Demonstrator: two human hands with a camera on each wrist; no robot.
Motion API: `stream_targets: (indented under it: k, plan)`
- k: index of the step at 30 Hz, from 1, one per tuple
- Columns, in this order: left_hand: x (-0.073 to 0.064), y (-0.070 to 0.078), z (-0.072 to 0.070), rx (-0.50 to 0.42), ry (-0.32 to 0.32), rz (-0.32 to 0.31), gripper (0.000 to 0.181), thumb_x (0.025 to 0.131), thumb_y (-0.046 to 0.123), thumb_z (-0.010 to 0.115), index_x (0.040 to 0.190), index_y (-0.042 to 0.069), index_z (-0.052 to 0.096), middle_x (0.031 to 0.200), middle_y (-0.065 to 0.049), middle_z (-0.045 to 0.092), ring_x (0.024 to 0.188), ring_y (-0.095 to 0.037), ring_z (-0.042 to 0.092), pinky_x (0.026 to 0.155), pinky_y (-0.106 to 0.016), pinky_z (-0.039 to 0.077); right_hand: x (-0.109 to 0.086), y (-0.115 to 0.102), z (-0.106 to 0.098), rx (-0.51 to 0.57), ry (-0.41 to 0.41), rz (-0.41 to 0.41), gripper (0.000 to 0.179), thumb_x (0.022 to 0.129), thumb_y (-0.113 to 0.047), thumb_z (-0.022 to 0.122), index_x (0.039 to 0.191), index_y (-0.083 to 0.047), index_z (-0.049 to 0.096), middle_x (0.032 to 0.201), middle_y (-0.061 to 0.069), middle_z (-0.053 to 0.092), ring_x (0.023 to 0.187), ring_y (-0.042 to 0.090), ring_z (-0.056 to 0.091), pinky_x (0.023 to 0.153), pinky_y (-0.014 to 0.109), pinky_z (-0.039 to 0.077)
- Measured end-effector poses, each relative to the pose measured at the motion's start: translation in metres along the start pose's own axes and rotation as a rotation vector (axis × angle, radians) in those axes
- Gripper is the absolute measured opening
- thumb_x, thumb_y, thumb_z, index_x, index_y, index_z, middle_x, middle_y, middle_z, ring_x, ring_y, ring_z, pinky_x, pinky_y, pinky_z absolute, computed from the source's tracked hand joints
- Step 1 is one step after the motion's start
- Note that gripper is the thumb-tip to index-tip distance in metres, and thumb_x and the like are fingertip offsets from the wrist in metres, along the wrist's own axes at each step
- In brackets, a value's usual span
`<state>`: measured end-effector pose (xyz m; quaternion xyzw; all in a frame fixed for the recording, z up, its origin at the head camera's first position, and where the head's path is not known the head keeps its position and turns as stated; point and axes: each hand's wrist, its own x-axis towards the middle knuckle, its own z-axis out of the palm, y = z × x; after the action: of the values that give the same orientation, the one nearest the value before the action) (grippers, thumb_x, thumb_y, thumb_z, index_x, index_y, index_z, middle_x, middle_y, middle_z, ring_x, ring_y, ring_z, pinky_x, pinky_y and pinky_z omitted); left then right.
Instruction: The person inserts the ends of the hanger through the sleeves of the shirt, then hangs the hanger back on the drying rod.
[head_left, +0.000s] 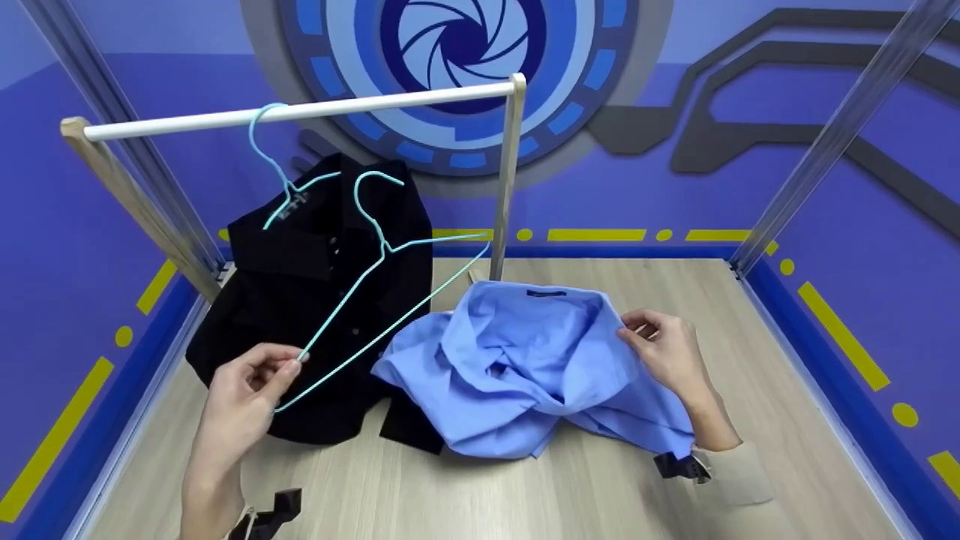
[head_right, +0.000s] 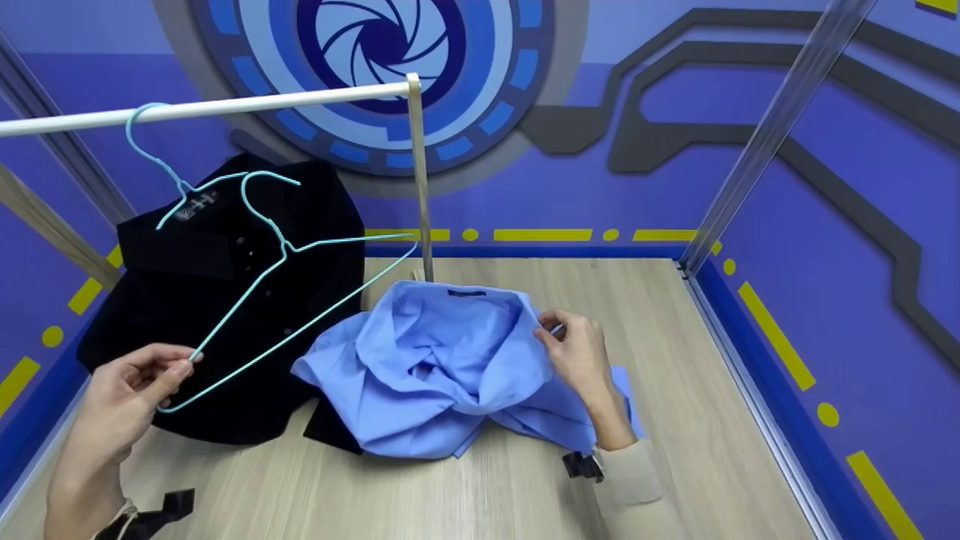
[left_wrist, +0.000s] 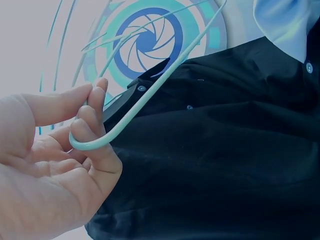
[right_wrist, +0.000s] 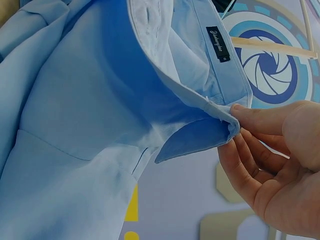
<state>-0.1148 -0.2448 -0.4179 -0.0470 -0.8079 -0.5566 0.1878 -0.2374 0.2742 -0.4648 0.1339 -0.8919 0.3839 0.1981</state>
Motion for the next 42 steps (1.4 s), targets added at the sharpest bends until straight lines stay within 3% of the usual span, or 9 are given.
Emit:
stream_targets:
  k: [7,13,22,35,42]
  plan:
    - [-0.005,0.0,-0.007,-0.065,0.005,0.004,0.01,0.092,-0.015,0.066,0.097,-0.008,0.072,0.08,-0.012,0.064,0.065,-0.012,0.05,0.057,-0.022,0.042,0.0,-0.001,0.0,-0.008,-0.007,0.008,0.009,0.087,0.001,0.081,0.094,-0.002,0.078,0.081,0.004,0.072,0.068,0.018,0.065,0.064,0.015,0.047]
    - [-0.008,0.001,-0.012,-0.079,0.011,0.002,0.009,0.092,-0.016,0.066,0.095,-0.009,0.071,0.079,-0.009,0.065,0.064,-0.011,0.05,0.056,-0.022,0.042,0.0,0.001,0.001,-0.007,-0.004,0.001,0.009,0.086,0.002,0.081,0.094,-0.001,0.078,0.082,0.005,0.072,0.069,0.02,0.066,0.064,0.013,0.047]
    - [-0.011,0.001,-0.018,-0.231,-0.026,0.036,0.008,0.091,-0.021,0.062,0.095,-0.016,0.067,0.083,-0.009,0.068,0.066,-0.012,0.052,0.058,-0.024,0.043,0.0,0.002,0.003,-0.004,-0.006,-0.001,0.009,0.086,0.003,0.08,0.095,0.0,0.078,0.082,0.005,0.073,0.07,0.02,0.066,0.064,0.013,0.047]
    - [-0.006,0.0,-0.004,-0.15,-0.095,0.114,0.012,0.091,-0.02,0.063,0.095,-0.011,0.07,0.081,-0.004,0.066,0.069,-0.012,0.054,0.062,-0.02,0.044,0.002,0.0,0.003,0.0,0.003,-0.013,0.01,0.084,0.005,0.081,0.093,0.0,0.077,0.081,0.005,0.072,0.069,0.019,0.066,0.064,0.012,0.047]
    - [-0.005,-0.001,0.005,-0.134,-0.078,0.041,0.009,0.092,-0.015,0.066,0.095,-0.009,0.072,0.08,-0.005,0.065,0.068,-0.013,0.053,0.061,-0.022,0.044,0.001,-0.002,0.002,0.007,0.008,-0.028,0.01,0.085,0.004,0.081,0.093,0.0,0.077,0.081,0.004,0.072,0.069,0.02,0.066,0.064,0.012,0.047]
